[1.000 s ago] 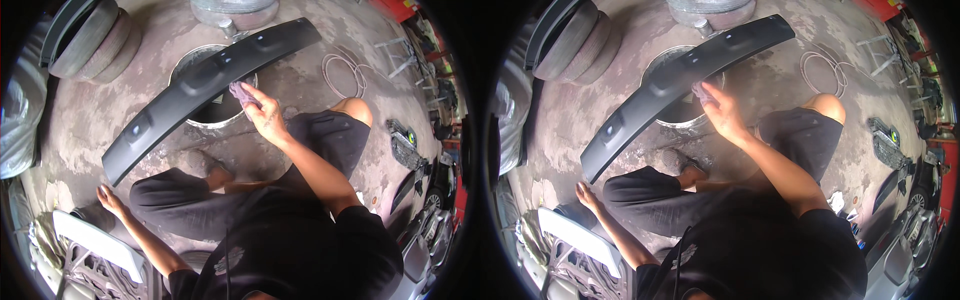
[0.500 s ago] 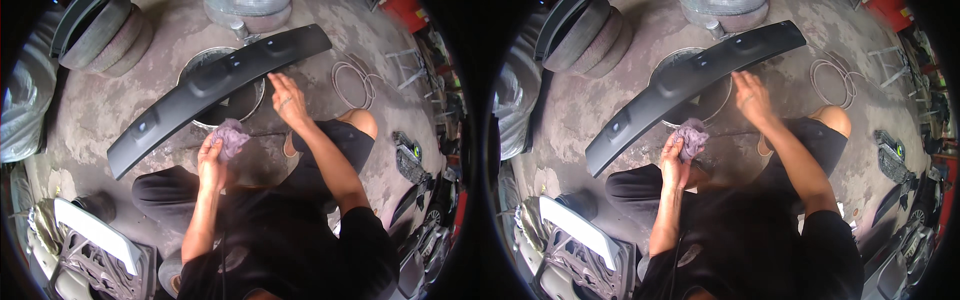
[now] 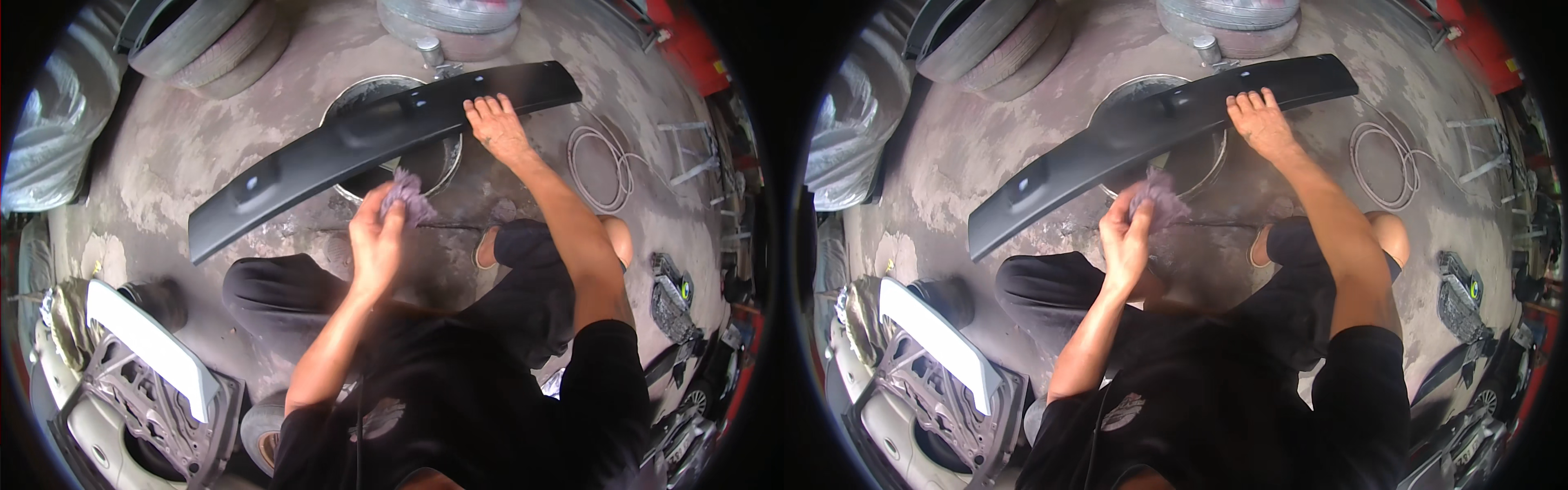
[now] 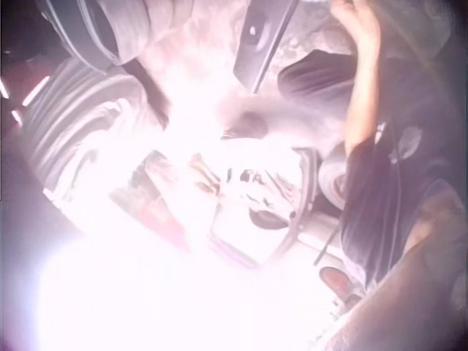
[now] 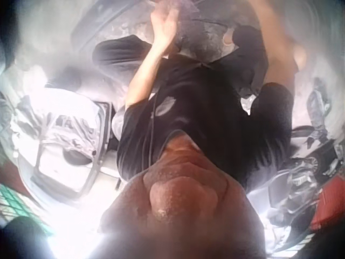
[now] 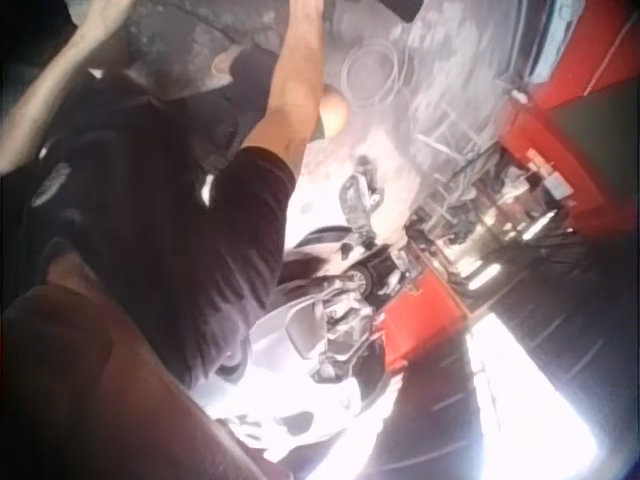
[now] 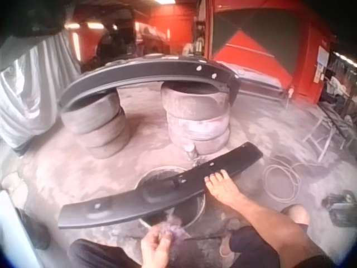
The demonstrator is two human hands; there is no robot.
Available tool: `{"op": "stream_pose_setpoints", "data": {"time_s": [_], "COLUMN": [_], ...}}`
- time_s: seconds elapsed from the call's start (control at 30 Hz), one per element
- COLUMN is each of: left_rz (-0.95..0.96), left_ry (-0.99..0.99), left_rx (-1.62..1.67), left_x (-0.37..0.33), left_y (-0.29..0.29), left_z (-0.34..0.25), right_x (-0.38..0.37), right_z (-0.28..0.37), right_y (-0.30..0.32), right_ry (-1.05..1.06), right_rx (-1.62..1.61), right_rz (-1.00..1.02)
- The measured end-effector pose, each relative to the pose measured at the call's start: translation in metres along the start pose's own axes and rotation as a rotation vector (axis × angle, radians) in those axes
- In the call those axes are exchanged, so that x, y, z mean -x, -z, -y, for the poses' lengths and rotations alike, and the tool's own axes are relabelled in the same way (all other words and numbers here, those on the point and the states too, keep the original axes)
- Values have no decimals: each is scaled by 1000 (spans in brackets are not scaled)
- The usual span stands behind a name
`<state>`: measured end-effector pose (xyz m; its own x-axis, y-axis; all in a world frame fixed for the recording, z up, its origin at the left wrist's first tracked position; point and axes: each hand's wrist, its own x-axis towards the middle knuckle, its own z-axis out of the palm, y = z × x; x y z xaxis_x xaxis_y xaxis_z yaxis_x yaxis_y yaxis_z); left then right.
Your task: The person sits on the floor and wipes a black car bumper with a cloth, cleaning both the front and back surfaces. They then stand up, move the bumper, and walk toward a red car where another person is working.
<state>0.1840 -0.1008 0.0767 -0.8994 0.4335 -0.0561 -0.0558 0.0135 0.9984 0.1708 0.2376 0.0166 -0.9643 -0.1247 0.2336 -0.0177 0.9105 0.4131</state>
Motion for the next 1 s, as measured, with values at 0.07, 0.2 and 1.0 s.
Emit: {"op": "stream_pose_setpoints", "data": {"time_s": [0.07,0.2,1.0], "left_rz": [-121,-120,-660], "left_ry": [-455,-743,-408], "left_rx": [-410,-870,-1347], "left_x": [-26,-96,-210], "left_y": [-15,-63,327], "left_z": [-6,-10,15], "right_x": [-5,-20,-112], "right_z": [-9,-21,-65], "right_y": [15,50,83], "right_ry": [39,84,12], "right_rx": [-19,-58,-441], "right_rz": [-36,-7,338]}}
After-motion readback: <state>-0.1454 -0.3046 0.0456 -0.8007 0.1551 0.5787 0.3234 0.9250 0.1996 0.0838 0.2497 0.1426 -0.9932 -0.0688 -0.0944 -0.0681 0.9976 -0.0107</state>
